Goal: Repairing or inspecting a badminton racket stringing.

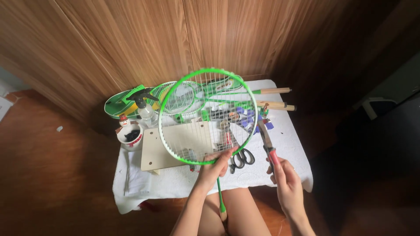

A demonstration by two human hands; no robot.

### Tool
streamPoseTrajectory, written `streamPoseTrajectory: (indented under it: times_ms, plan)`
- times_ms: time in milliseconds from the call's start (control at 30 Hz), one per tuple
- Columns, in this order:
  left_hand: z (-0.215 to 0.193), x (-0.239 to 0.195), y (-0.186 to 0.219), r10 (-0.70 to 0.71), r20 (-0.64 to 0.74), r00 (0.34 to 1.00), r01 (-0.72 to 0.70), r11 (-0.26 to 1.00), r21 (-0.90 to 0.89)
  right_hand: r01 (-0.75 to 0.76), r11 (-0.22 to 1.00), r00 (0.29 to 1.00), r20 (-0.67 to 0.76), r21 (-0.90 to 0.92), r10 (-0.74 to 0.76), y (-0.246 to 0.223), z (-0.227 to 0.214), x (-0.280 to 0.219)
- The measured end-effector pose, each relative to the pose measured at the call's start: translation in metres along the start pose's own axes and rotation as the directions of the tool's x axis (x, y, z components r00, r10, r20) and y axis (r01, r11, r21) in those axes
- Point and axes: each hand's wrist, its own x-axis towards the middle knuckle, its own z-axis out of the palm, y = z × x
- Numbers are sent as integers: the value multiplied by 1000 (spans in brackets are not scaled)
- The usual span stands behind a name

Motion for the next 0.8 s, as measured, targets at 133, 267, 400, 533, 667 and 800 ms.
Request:
streamPoseTrajectory:
  times_ms: [133,267,400,533,667,800]
  plan:
    - [3,-2,1,-23,7,1000,23,1000,-17,-16,999,1000,2,29,16,4,2,0]
    - [2,-1,4,-37,39,999,39,998,-47,-20,997,1000,-12,75,21,4,7,2]
    - [4,0,3,-52,38,998,54,997,-63,-60,993,998,-26,103,63,-4,9,2]
    - [3,2,3,-58,43,997,60,996,-68,-62,993,998,-27,99,65,-1,9,4]
    - [3,3,2,-56,42,998,58,997,-56,-59,987,998,-23,148,63,5,11,5]
    - [0,3,-5,-4,52,999,8,996,-83,-131,981,991,0,146,132,-3,9,7]
